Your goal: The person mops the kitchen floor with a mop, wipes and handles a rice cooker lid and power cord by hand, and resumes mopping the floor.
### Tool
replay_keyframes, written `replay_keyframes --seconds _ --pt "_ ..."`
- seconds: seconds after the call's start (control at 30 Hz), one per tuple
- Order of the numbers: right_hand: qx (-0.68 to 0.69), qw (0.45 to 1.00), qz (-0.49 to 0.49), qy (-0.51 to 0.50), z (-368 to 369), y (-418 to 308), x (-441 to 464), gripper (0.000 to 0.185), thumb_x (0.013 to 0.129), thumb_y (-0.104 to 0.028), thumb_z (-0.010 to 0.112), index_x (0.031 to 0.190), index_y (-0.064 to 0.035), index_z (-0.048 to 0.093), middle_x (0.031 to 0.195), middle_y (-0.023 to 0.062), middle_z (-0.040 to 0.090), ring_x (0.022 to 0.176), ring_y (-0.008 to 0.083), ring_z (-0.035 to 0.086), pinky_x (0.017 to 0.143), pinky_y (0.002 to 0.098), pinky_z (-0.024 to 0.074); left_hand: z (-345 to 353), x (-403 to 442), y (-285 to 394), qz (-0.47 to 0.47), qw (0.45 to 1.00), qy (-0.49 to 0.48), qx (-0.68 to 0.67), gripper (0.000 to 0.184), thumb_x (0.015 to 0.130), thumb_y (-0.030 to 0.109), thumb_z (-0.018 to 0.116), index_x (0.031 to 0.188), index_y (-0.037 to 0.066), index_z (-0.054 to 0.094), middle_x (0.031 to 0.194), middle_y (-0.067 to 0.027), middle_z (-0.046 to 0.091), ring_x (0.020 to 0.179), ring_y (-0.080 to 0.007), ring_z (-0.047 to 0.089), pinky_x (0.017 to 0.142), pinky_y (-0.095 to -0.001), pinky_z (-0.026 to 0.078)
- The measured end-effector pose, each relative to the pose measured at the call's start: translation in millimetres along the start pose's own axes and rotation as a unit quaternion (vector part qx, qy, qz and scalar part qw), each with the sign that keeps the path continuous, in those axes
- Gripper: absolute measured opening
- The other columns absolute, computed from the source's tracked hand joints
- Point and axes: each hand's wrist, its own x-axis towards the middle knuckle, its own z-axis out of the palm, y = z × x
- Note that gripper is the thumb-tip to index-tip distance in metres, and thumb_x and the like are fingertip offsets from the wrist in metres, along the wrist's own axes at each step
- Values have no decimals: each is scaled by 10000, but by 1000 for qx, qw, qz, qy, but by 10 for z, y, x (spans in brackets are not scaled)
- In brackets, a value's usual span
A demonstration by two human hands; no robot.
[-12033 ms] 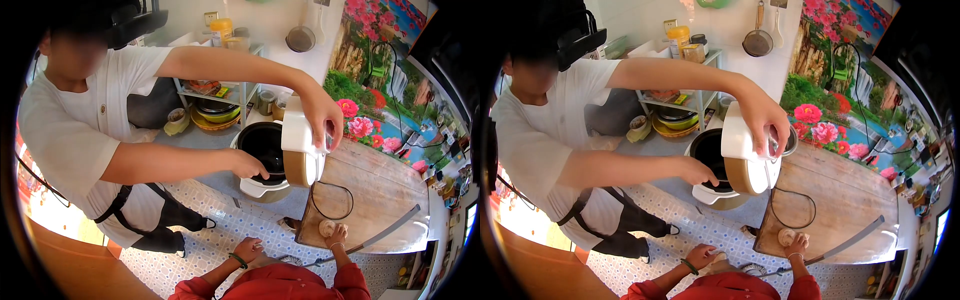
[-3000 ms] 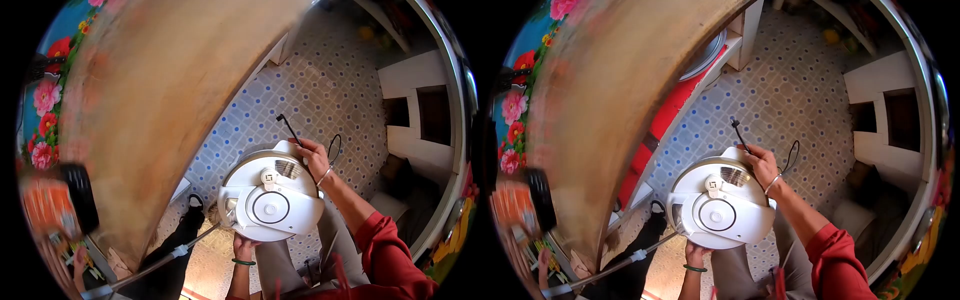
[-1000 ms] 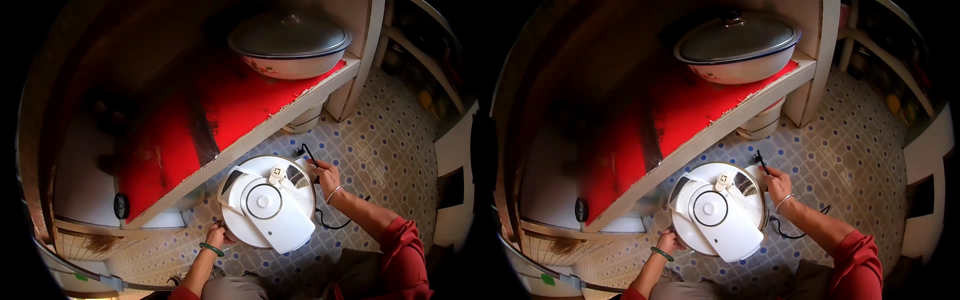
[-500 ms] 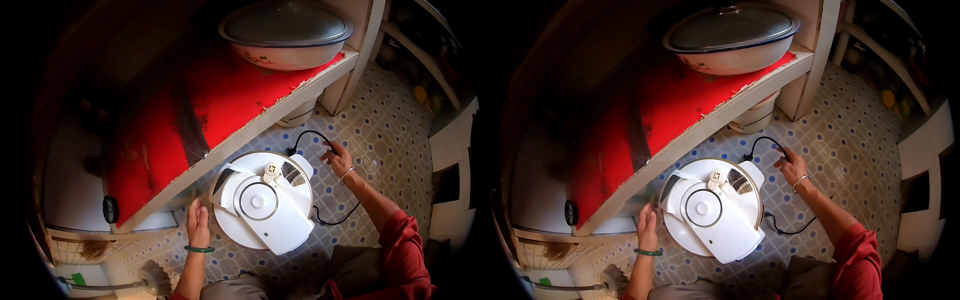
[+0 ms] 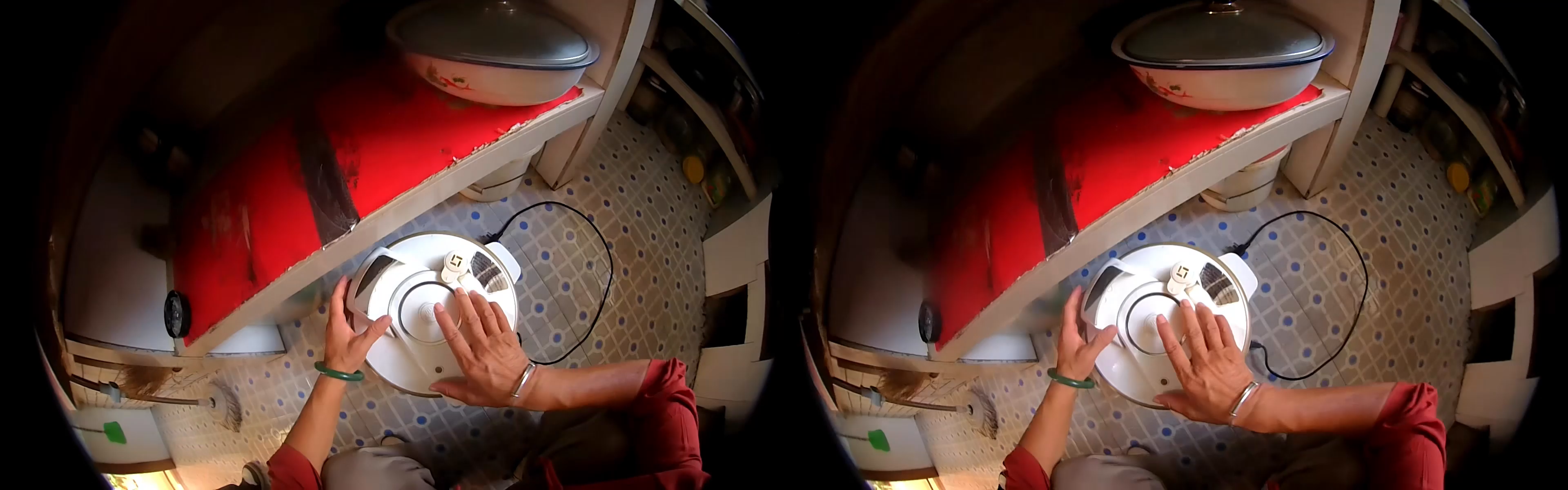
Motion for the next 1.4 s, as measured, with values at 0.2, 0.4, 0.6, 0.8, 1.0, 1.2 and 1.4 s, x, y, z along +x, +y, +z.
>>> replay_keyframes --seconds 0.2,0.4,0.6,0.8,1.0,1.2,1.4 --pt "-10 1000 -3 5 66 -56 32 909 634 -424 680 1309 -7 235 1279 319 240 1122 486 314 917 518 286 21 4 -88 28 993 48 101 772 688 315 692 1252 -40 303 1205 -237 400 1102 -301 430 916 -358 356" --pt "96 985 59 130 -154 315 32 593 684 -204 667 1166 22 405 1079 206 505 926 345 522 782 374 436 72 24 -270 129 982 80 111 574 732 214 641 1209 -6 410 1195 -186 447 1093 -298 446 921 -359 356" --pt "268 925 227 142 -159 695 -104 388 732 -155 636 1041 25 487 927 146 572 859 225 583 678 326 482 103 11 -201 137 977 118 113 509 728 157 634 1179 4 455 1171 -185 475 1081 -297 459 919 -354 359" --pt "416 813 399 -86 -106 782 -214 632 805 -459 525 1081 105 453 1008 196 543 886 229 580 681 304 507 74 -21 -57 165 970 126 131 493 713 127 645 1154 -18 480 1171 -207 472 1071 -307 475 922 -347 356" --pt "466 802 371 33 -45 812 -199 621 814 -416 537 1148 93 414 1069 209 514 1010 250 511 798 316 457 59 -79 131 194 964 124 133 501 695 103 650 1151 -24 485 1169 -205 467 1071 -298 468 919 -349 354" --pt "518 792 319 51 -45 759 -152 530 824 -248 556 1232 41 383 1077 139 539 1001 171 484 875 275 367 54 -84 158 201 959 124 156 498 695 104 646 1149 -25 486 1161 -192 469 1062 -291 462 918 -354 346" --pt "537 784 298 86 116 791 -230 518 810 -157 536 1266 18 361 1111 127 532 1021 169 477 902 272 346 91 -103 92 182 967 127 127 505 703 107 639 1160 -28 473 1151 -181 477 1063 -289 456 921 -348 339"
